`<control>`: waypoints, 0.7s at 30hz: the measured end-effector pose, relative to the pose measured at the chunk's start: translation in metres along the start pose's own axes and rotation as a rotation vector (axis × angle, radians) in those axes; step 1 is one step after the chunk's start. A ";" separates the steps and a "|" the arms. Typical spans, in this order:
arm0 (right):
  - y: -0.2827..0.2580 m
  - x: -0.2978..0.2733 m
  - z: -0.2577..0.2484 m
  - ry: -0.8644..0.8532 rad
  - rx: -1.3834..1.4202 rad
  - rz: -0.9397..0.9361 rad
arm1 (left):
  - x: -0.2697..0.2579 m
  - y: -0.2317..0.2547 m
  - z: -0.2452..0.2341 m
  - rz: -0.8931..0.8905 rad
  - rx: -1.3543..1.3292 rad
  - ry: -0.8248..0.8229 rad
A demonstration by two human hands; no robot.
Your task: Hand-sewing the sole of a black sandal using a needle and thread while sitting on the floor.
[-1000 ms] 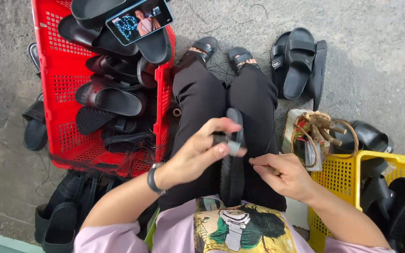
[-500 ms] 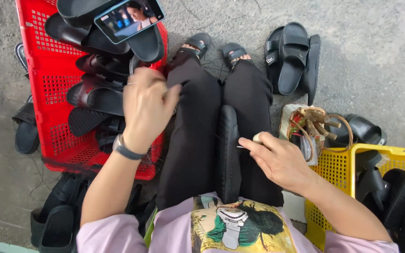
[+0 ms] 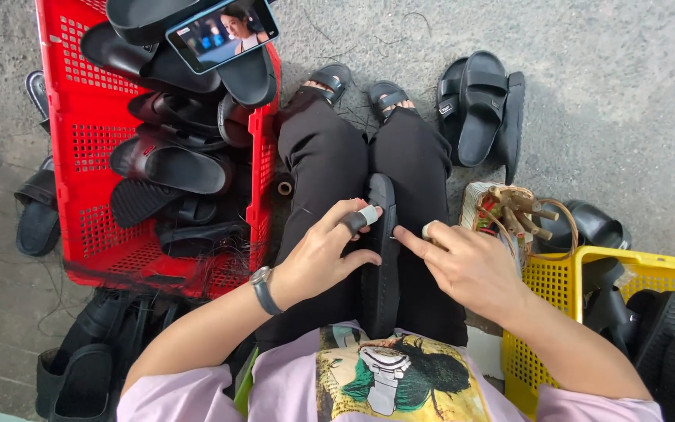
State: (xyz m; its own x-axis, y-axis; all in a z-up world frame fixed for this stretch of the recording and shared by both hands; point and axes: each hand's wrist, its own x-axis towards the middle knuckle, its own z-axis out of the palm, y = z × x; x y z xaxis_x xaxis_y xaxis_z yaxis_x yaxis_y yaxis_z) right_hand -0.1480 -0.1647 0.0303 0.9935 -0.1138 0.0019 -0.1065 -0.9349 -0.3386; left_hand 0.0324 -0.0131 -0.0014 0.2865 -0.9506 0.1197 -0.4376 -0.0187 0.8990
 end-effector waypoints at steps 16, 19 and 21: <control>-0.013 0.011 0.027 0.231 0.339 0.090 | -0.017 0.019 -0.010 -0.337 -0.907 -0.024; -0.017 0.016 0.024 0.313 0.351 0.041 | -0.020 -0.013 0.013 -0.380 -0.765 0.020; -0.017 0.014 0.015 0.349 0.331 0.023 | -0.019 -0.024 0.021 -0.369 -0.572 0.077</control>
State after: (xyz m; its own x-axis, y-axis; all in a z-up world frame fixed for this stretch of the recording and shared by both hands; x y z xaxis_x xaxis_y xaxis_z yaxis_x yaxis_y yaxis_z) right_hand -0.1314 -0.1459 0.0223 0.9121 -0.2920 0.2878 -0.0529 -0.7800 -0.6235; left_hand 0.0195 -0.0013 -0.0345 0.3996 -0.8882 -0.2270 0.2139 -0.1504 0.9652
